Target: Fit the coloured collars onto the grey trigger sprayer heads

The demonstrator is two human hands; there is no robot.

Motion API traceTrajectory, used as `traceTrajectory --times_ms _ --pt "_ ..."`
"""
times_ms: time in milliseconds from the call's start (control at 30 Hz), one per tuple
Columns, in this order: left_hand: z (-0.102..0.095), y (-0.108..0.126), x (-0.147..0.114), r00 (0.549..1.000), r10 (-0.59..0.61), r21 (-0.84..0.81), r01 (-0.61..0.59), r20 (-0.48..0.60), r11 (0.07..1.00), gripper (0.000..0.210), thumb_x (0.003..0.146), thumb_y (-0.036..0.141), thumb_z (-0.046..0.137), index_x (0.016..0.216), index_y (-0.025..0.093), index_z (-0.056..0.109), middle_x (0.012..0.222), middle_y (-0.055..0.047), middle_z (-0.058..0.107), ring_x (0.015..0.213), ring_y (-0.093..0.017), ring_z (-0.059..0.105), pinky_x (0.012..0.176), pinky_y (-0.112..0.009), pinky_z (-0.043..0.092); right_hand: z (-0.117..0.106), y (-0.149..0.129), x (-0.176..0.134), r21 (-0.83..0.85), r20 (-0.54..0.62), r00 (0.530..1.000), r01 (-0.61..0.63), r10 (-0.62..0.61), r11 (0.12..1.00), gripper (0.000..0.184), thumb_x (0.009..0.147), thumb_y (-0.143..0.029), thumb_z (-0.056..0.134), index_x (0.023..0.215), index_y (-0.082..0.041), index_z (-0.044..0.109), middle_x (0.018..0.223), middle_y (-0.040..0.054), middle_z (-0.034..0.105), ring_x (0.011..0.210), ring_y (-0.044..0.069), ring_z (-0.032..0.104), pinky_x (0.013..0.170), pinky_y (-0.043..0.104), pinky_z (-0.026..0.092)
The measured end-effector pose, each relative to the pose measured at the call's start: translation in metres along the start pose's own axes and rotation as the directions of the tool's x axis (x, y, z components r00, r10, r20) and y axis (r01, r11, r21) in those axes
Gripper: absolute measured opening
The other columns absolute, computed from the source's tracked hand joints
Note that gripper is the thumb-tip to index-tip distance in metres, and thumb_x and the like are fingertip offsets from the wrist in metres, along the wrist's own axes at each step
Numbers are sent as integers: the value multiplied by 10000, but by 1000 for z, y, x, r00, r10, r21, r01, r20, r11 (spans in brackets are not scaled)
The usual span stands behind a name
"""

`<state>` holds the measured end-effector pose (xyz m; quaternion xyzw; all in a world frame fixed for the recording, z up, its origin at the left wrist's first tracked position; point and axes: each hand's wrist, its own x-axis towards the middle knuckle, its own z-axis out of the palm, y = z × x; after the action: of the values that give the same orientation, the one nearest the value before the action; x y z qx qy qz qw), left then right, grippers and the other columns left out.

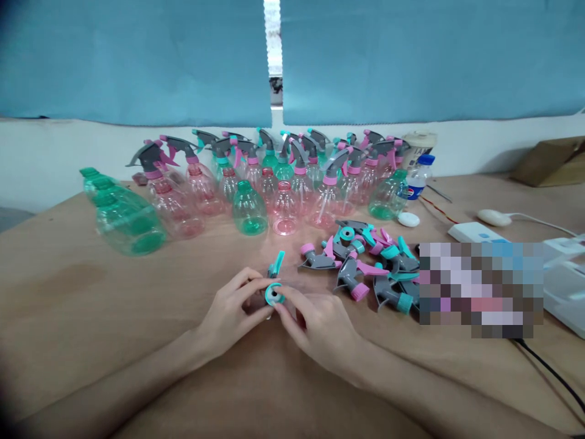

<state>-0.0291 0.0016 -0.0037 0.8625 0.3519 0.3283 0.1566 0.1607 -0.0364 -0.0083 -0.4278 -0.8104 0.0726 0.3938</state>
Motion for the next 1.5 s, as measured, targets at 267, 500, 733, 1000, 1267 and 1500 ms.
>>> traceTrajectory --times_ms 267,500,733,1000,1267,1500 --pt "-2 -1 2 998 51 -8 -51 44 999 242 870 275 594 1100 200 580 925 -33 539 766 -140 546 635 -250 494 -5 1 6 134 128 986 -128 111 983 250 900 -254 506 1103 -165 623 546 -36 589 444 100 503 473 216 370" --pt "-2 -1 2 999 14 18 -15 46 1000 224 892 301 558 1098 219 586 896 -19 536 726 -127 545 610 -237 485 -3 5 5 163 161 981 -134 108 977 228 901 -247 491 1082 -143 583 497 -74 503 412 89 436 443 211 318" --pt "-4 1 4 998 -62 -5 62 15 998 217 838 246 627 1054 231 610 905 -9 546 727 -124 550 633 -240 490 -6 4 3 73 91 995 23 -30 997 231 916 -235 471 1107 -151 571 578 -41 565 497 104 513 512 218 380" --pt "-2 1 2 999 -33 3 33 -7 999 200 844 247 617 1041 216 603 896 -4 537 669 -103 531 609 -228 483 -6 6 4 -109 32 998 60 -57 992 280 917 -353 504 1057 -149 636 653 7 656 546 137 584 538 253 400" --pt "-3 4 4 998 -66 11 66 6 998 155 869 292 579 992 207 621 904 -27 564 751 -148 548 623 -253 482 1 -3 1 198 190 959 -246 209 949 396 886 -402 534 1213 -180 552 497 -78 506 413 91 460 440 205 355" --pt "-5 5 6 996 -55 -18 56 66 998 144 871 238 568 1005 214 616 898 -17 562 764 -142 552 651 -250 475 1 3 3 314 223 945 -303 241 900 287 872 -341 555 1110 -180 546 470 -115 386 401 76 372 430 199 296"
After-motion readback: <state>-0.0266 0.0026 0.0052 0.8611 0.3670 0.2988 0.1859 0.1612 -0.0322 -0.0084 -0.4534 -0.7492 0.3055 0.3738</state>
